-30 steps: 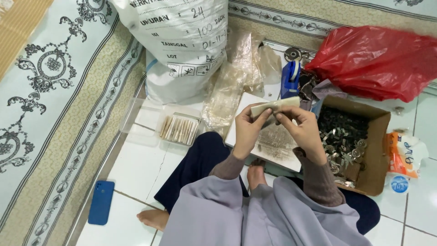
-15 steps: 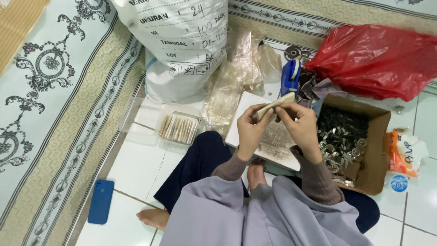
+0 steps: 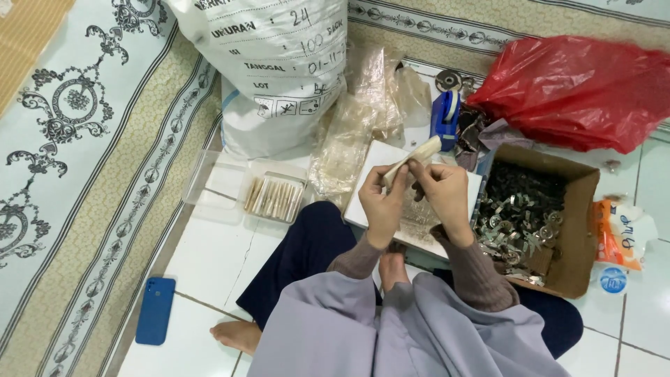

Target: Packing small metal buckles or clips into small plastic bags while sitting on the floor.

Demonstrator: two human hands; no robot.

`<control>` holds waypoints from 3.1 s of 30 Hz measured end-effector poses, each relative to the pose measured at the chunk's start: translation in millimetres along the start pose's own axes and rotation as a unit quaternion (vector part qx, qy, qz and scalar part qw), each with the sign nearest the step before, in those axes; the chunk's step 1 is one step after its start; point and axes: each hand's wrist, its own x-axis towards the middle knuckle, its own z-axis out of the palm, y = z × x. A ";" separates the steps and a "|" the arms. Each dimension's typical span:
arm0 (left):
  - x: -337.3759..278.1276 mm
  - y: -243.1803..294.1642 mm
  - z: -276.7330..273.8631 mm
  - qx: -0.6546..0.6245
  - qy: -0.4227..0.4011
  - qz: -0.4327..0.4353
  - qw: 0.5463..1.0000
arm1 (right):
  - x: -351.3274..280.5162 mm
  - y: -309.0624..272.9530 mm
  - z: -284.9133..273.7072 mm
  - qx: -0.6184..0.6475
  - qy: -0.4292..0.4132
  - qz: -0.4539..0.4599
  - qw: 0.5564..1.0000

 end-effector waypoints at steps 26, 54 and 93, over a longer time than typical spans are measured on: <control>19.1 0.1 -13.4 -0.049 -0.204 -0.070 0.975 | 16.7 3.8 -38.3 -0.079 -0.022 -0.156 0.984; 51.3 -23.0 -265.1 0.297 -0.045 -0.054 0.952 | 38.4 4.0 214.3 -0.241 -0.498 -0.205 0.807; 105.0 -272.3 -317.6 0.714 0.054 -0.038 0.697 | 89.9 210.8 454.4 -0.323 -0.466 -0.272 0.778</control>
